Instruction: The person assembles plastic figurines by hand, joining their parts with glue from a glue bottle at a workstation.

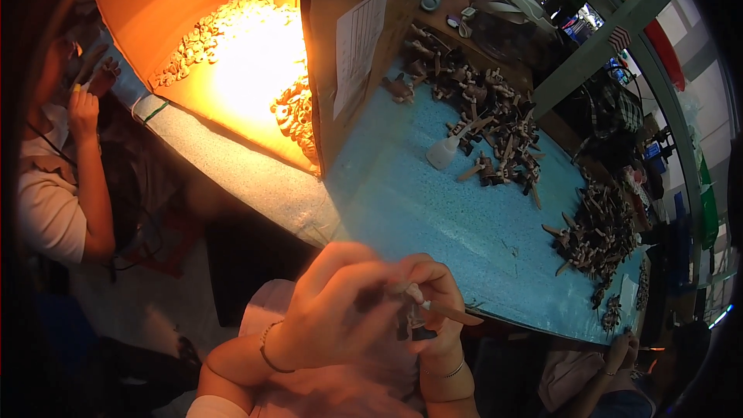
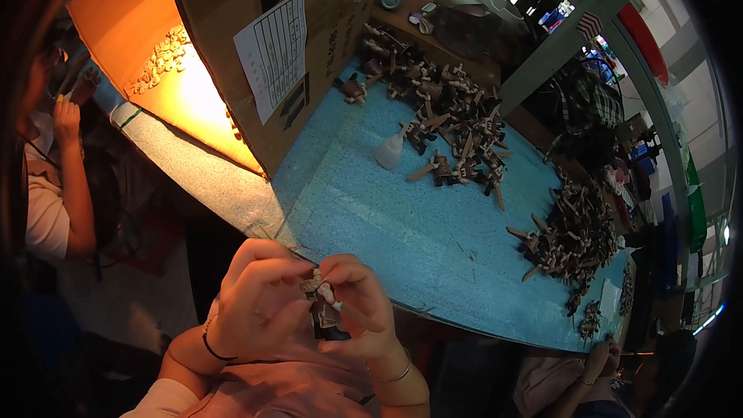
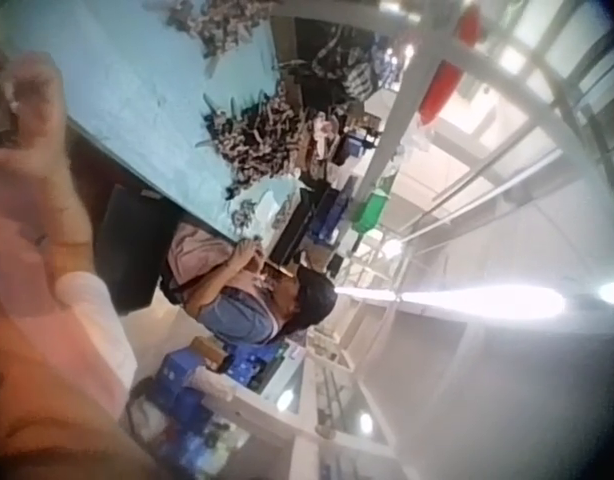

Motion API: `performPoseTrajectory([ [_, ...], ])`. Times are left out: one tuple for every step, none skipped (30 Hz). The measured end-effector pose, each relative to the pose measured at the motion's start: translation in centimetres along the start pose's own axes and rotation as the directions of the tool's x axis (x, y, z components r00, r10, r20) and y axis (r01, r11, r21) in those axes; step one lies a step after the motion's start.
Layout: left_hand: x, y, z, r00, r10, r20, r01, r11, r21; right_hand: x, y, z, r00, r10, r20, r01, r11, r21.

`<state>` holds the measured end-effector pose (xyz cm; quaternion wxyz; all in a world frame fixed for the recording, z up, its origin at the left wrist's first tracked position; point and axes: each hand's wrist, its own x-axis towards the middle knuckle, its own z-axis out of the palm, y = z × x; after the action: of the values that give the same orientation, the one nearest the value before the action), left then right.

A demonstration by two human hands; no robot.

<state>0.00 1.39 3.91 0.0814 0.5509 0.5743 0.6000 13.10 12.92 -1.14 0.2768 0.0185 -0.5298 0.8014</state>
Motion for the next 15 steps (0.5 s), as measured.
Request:
performPoseTrajectory([
  [0.5, 0.0, -0.2, 0.997, -0.061, 0.037, 0.060, 0.997, 0.044, -0.2, 0.2, 0.0, 1.000, -0.019, 0.014, 0.020, 0.999, -0.028],
  [0.6, -0.3, -0.3, 0.997, -0.022, 0.073, 0.019, 0.999, 0.031, -0.5, 0.1, 0.2, 1.000, -0.019, 0.014, 0.019, 0.999, -0.026],
  [0.7, -0.3, -0.2, 0.997, -0.022, 0.075, 0.019, 0.999, 0.034, -0.6, -0.3, 0.6, 0.999, 0.010, -0.048, -0.010, 1.000, -0.002],
  [0.7, -0.3, -0.1, 0.998, -0.022, 0.059, 0.022, 1.000, -0.005, -0.8, -0.5, 0.9, 0.993, 0.041, -0.110, -0.038, 0.999, 0.025],
  [0.7, -0.2, -0.1, 0.999, -0.023, 0.043, 0.025, 0.999, -0.044, -1.0, -0.5, 1.0, 0.993, 0.039, -0.111, -0.037, 0.999, 0.027],
  [0.7, -0.3, -0.2, 0.999, -0.023, 0.045, 0.025, 0.999, -0.044, -1.1, -0.4, 1.1, 0.990, -0.016, -0.141, 0.010, 0.999, -0.044],
  [0.7, -0.3, -0.3, 0.996, -0.077, 0.053, 0.082, 0.993, -0.090, -1.2, -0.3, 1.2, 0.983, -0.074, -0.168, 0.055, 0.992, -0.117],
  [0.7, -0.3, -0.4, 0.989, -0.131, 0.063, 0.138, 0.981, -0.135, -1.2, -0.5, 1.4, 0.983, -0.075, -0.170, 0.056, 0.992, -0.117],
  [0.7, -0.3, -0.4, 0.989, -0.131, 0.065, 0.139, 0.981, -0.135, -1.1, -0.8, 1.7, 0.981, -0.058, -0.183, 0.028, 0.986, -0.161],
  [0.6, -0.4, -0.3, 0.986, -0.154, 0.063, 0.162, 0.972, -0.168, -1.0, -1.0, 1.9, 0.980, -0.041, -0.196, -0.001, 0.979, -0.206],
  [0.5, -0.4, -0.2, 0.982, -0.176, 0.062, 0.185, 0.962, -0.201, -1.1, -0.9, 1.7, 0.979, -0.041, -0.197, 0.000, 0.979, -0.205],
  [0.5, -0.4, -0.2, 0.982, -0.177, 0.062, 0.186, 0.962, -0.199, -1.1, -0.8, 1.3, 0.979, -0.097, -0.181, 0.040, 0.955, -0.294],
  [0.3, -0.3, 0.0, 0.987, -0.158, 0.028, 0.160, 0.977, -0.141, -1.1, -0.7, 1.1, 0.976, -0.150, -0.160, 0.080, 0.922, -0.380],
  [0.2, -0.2, 0.1, 0.991, -0.136, -0.005, 0.135, 0.987, -0.081, -1.2, -0.6, 1.1, 0.976, -0.150, -0.159, 0.080, 0.923, -0.377],
  [0.1, -0.1, 0.3, 0.991, -0.135, -0.003, 0.135, 0.987, -0.084, -1.2, -0.5, 1.1, 0.967, -0.130, -0.219, 0.045, 0.933, -0.357],
])
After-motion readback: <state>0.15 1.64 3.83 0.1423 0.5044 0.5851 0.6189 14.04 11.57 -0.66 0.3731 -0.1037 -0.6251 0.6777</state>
